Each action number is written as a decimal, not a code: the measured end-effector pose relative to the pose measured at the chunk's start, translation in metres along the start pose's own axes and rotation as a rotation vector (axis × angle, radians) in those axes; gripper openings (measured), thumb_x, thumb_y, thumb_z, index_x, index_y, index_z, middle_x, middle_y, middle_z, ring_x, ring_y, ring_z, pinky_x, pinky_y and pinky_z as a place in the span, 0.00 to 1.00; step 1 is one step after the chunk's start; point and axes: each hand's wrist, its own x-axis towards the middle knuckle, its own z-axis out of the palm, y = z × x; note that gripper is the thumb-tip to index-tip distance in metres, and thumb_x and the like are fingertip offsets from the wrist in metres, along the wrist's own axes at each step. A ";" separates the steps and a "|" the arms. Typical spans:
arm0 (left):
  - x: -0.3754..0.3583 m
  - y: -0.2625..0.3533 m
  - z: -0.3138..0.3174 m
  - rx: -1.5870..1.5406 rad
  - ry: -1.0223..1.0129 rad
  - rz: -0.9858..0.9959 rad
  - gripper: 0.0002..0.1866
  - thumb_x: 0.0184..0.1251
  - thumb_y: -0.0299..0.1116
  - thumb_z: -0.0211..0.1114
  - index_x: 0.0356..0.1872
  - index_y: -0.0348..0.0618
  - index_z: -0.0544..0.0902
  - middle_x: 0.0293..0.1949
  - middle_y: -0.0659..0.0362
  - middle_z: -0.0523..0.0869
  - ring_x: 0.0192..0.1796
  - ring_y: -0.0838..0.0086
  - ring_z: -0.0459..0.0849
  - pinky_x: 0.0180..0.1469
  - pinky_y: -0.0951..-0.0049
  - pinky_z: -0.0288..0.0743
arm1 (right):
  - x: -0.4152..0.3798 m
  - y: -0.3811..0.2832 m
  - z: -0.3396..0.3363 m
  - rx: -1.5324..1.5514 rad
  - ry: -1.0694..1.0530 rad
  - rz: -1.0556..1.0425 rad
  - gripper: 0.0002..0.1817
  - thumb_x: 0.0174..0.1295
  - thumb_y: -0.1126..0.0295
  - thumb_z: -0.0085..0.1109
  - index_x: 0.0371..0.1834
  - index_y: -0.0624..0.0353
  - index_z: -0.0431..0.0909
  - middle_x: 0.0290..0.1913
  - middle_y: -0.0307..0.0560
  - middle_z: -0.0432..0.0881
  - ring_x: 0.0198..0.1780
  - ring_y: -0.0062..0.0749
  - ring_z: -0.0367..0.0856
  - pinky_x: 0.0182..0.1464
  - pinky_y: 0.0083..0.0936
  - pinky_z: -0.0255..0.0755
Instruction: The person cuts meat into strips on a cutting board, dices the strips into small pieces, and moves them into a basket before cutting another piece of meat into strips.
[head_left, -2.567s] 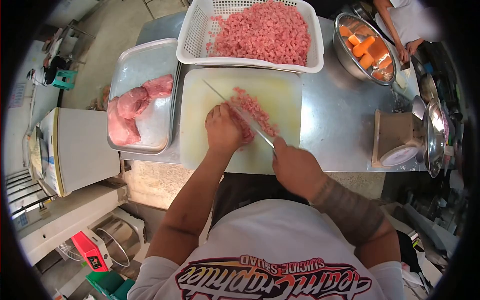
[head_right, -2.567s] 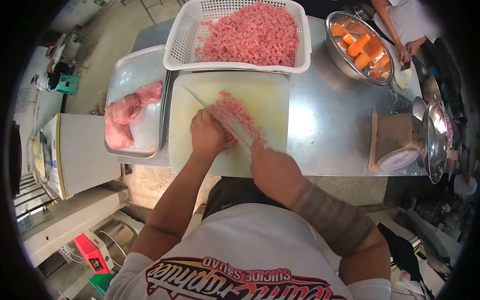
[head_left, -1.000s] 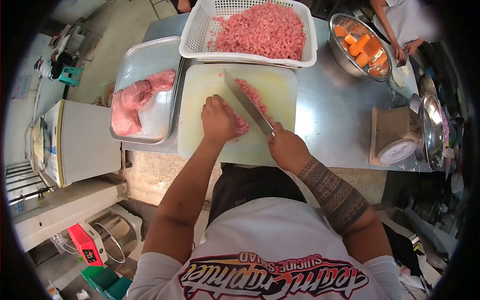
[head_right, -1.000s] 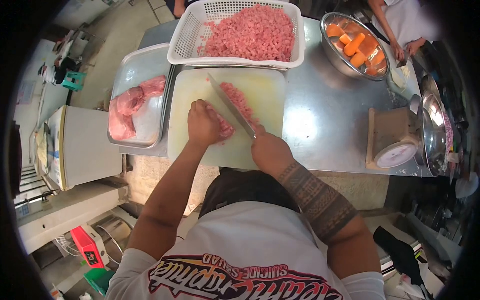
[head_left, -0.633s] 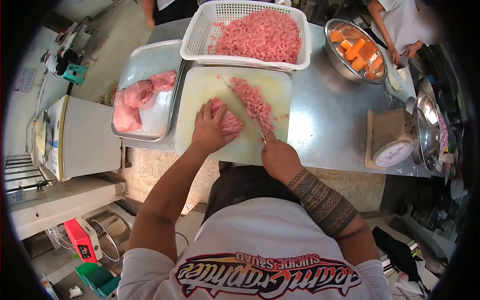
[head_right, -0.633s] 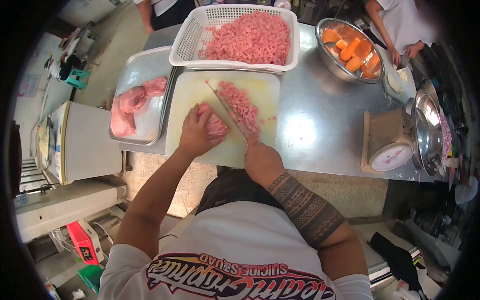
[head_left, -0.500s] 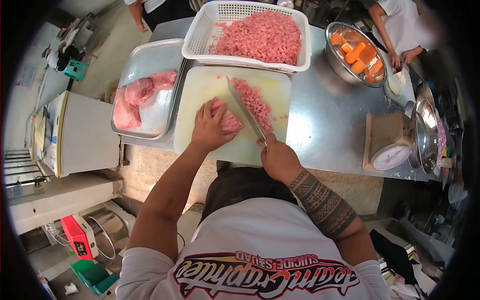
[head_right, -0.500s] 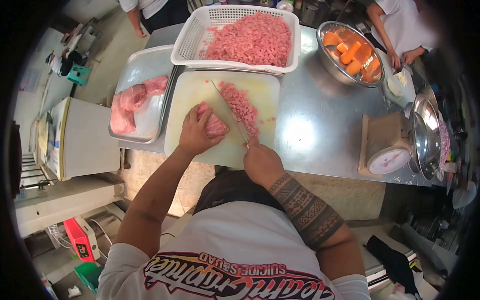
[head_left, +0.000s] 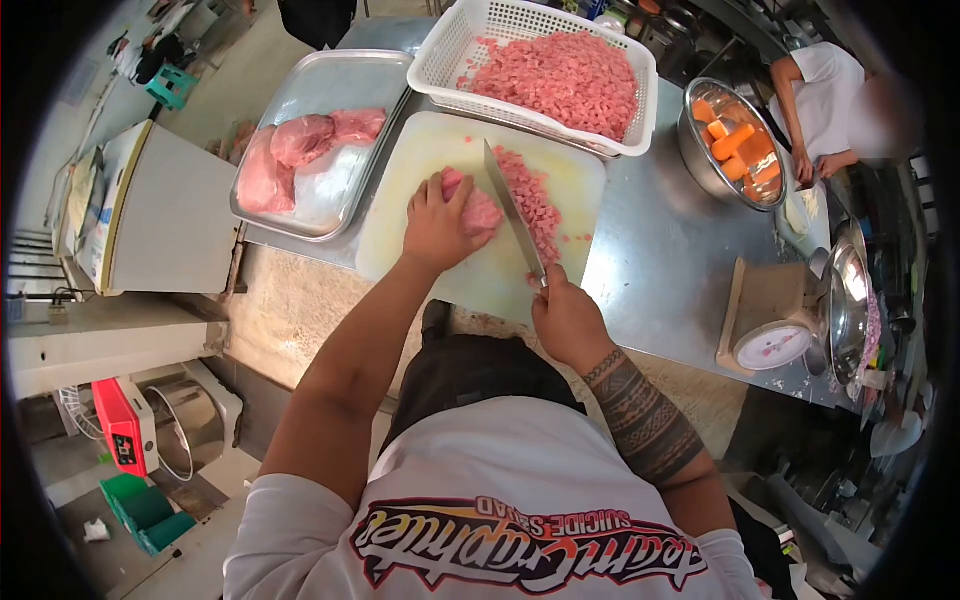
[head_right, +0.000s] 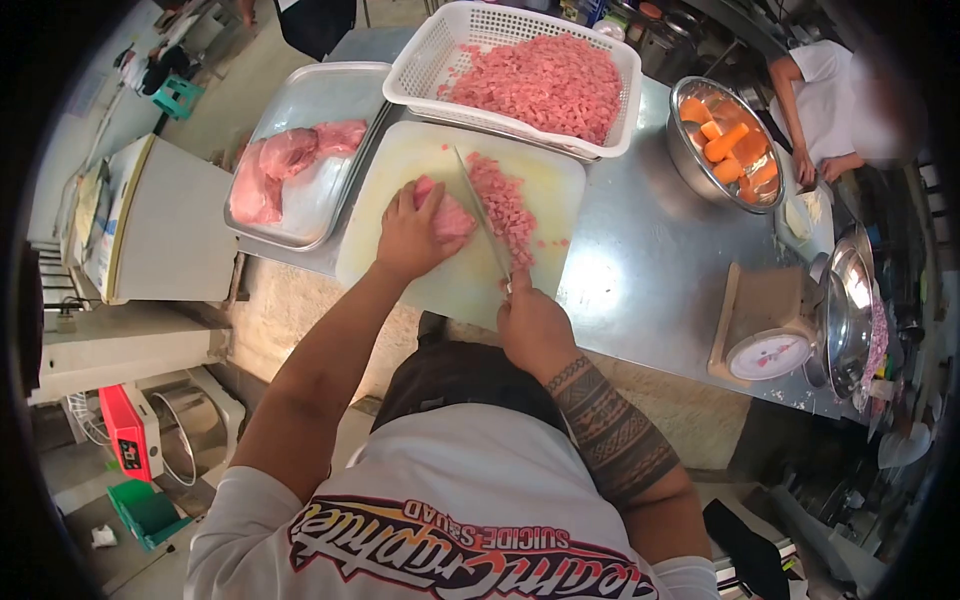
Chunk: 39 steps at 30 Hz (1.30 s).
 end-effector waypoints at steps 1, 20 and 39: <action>0.005 0.000 -0.003 0.023 -0.025 -0.027 0.56 0.49 0.61 0.84 0.79 0.50 0.73 0.73 0.37 0.72 0.74 0.38 0.72 0.77 0.38 0.66 | -0.001 0.001 0.002 0.000 0.002 0.002 0.17 0.73 0.69 0.55 0.60 0.65 0.70 0.42 0.69 0.89 0.46 0.67 0.89 0.52 0.59 0.81; 0.027 0.004 0.020 -0.069 0.128 0.025 0.15 0.71 0.32 0.63 0.56 0.43 0.83 0.66 0.41 0.78 0.69 0.40 0.77 0.71 0.38 0.69 | -0.041 -0.015 -0.032 -0.059 -0.059 0.009 0.17 0.77 0.66 0.57 0.59 0.68 0.72 0.35 0.63 0.88 0.37 0.63 0.89 0.42 0.55 0.82; 0.027 0.005 0.020 -0.078 0.129 0.008 0.15 0.67 0.33 0.65 0.53 0.42 0.84 0.65 0.39 0.79 0.71 0.38 0.75 0.72 0.38 0.68 | 0.012 -0.048 -0.030 -0.095 -0.059 0.059 0.18 0.76 0.67 0.56 0.60 0.69 0.70 0.35 0.66 0.88 0.40 0.66 0.89 0.42 0.56 0.83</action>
